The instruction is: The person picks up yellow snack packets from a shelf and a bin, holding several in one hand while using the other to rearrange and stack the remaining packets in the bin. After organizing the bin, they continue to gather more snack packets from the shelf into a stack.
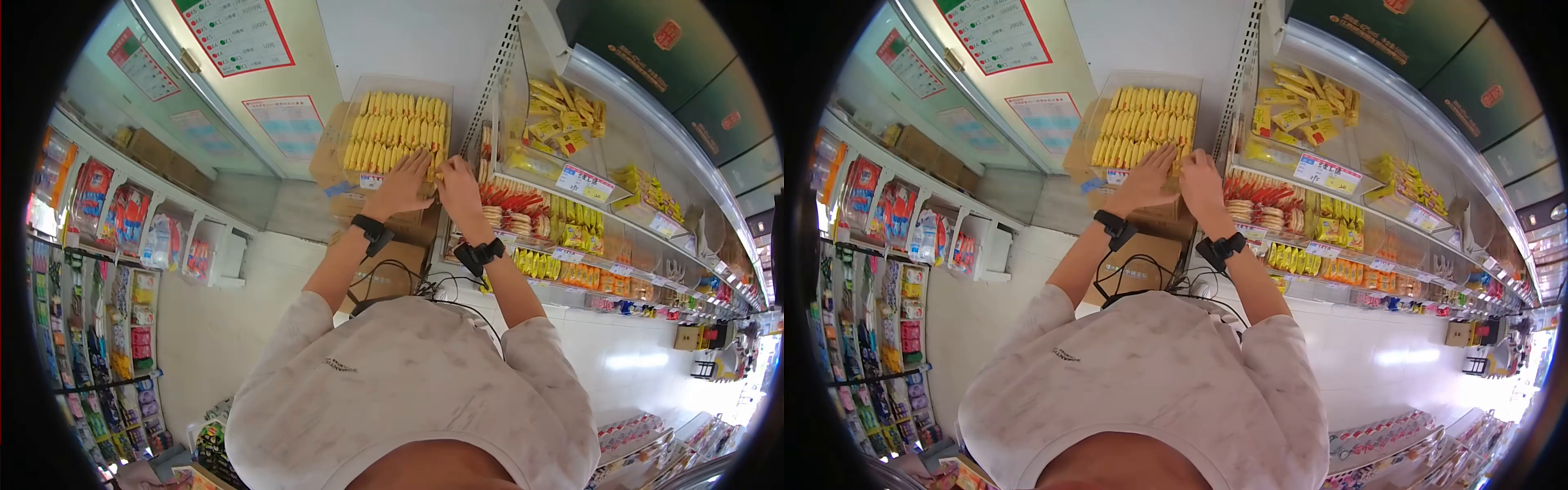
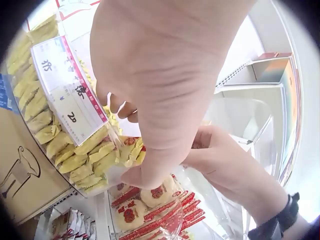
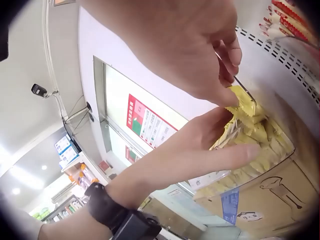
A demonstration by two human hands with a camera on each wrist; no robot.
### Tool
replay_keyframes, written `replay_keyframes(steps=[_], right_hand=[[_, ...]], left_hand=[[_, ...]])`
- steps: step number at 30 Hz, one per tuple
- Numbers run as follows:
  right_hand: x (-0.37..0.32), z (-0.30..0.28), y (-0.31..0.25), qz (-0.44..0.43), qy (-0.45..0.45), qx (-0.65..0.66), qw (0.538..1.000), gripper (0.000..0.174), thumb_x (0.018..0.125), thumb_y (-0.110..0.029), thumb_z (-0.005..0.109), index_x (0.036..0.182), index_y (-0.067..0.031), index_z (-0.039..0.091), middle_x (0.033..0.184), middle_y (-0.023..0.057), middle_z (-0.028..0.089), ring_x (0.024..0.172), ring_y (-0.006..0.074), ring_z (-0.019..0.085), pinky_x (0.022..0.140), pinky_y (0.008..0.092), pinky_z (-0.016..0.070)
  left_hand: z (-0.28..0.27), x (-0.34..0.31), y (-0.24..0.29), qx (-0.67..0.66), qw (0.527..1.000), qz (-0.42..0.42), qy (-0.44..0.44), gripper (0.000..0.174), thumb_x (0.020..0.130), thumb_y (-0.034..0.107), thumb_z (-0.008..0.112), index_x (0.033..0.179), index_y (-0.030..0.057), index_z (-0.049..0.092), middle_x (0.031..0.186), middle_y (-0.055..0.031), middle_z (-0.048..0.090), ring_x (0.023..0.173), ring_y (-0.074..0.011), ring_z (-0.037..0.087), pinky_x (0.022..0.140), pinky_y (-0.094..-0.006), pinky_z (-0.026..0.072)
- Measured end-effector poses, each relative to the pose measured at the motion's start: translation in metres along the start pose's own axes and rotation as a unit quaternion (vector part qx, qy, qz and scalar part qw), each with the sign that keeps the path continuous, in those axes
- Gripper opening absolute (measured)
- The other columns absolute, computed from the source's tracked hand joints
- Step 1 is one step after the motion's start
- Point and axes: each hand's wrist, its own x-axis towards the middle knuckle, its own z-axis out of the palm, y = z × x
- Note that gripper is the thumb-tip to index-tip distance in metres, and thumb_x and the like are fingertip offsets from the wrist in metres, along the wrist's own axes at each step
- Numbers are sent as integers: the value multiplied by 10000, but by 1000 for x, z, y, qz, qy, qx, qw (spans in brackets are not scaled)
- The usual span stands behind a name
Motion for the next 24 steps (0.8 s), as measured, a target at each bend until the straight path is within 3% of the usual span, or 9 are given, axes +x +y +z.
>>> replay_keyframes(steps=[4, 8, 10, 14, 19, 20, 23, 24], right_hand=[[-3, 5, -3, -11, 25, 19, 999, 117, 823, -25, 654, 932, 13, 641, 1061, 129, 539, 1041, 327, 565, 889, 435, 521], [9, 2, -6, -29, 66, -61, 996, 92, 875, -57, 681, 948, -10, 649, 1048, 112, 560, 1061, 315, 561, 932, 459, 486], [8, 11, -3, -40, 61, -62, 995, 88, 840, -62, 670, 917, -22, 655, 1066, 99, 586, 1053, 297, 560, 918, 437, 475], [7, -1, -6, -61, 104, -76, 990, 122, 821, -50, 663, 942, -32, 663, 1138, 84, 639, 1072, 284, 560, 920, 423, 471], [0, 4, 7, -72, 35, -50, 996, 185, 841, -37, 660, 1025, -21, 640, 1250, 86, 636, 1083, 299, 573, 931, 424, 483], [1, 4, 6, -62, 26, -44, 997, 197, 847, -37, 660, 1042, -20, 635, 1258, 87, 634, 1081, 303, 576, 935, 427, 485], [-1, 1, 1, -49, 53, -44, 996, 201, 870, -63, 666, 1066, -27, 637, 1272, 88, 641, 1083, 308, 587, 947, 431, 491], [-2, 1, 1, -54, 52, -57, 996, 202, 876, -70, 667, 1072, -31, 638, 1268, 87, 646, 1087, 306, 590, 953, 431, 492]], left_hand=[[-7, 8, 4, 14, 999, -21, -28, 875, 853, 524, 696, 1469, -42, 438, 1534, -221, 447, 1476, -347, 359, 1214, -517, 273], [19, 4, 11, 97, 995, 16, -6, 802, 905, 519, 646, 1448, -40, 460, 1512, -216, 471, 1462, -360, 376, 1200, -515, 289], [23, 0, 8, 102, 994, 27, 12, 774, 915, 500, 642, 1448, -31, 462, 1512, -215, 471, 1458, -366, 379, 1192, -512, 301], [22, -1, 3, 22, 999, 3, 40, 629, 933, 391, 637, 1389, -24, 513, 1478, -228, 492, 1409, -386, 432, 1161, -490, 348], [-15, 9, 17, -112, 983, -107, 93, 423, 901, 125, 642, 1294, -24, 585, 1308, -236, 585, 1224, -423, 555, 1033, -462, 472], [-15, 9, 18, -72, 981, -78, 161, 417, 871, 43, 636, 1283, -8, 602, 1249, -225, 602, 1166, -415, 575, 980, -457, 499], [-13, 13, 16, -37, 991, -50, 122, 398, 874, 50, 634, 1268, -2, 614, 1248, -209, 607, 1164, -408, 579, 978, -457, 501], [-1, 13, 12, -10, 988, -38, 153, 393, 882, 64, 635, 1270, 2, 618, 1257, -200, 612, 1177, -403, 578, 985, -455, 498]])
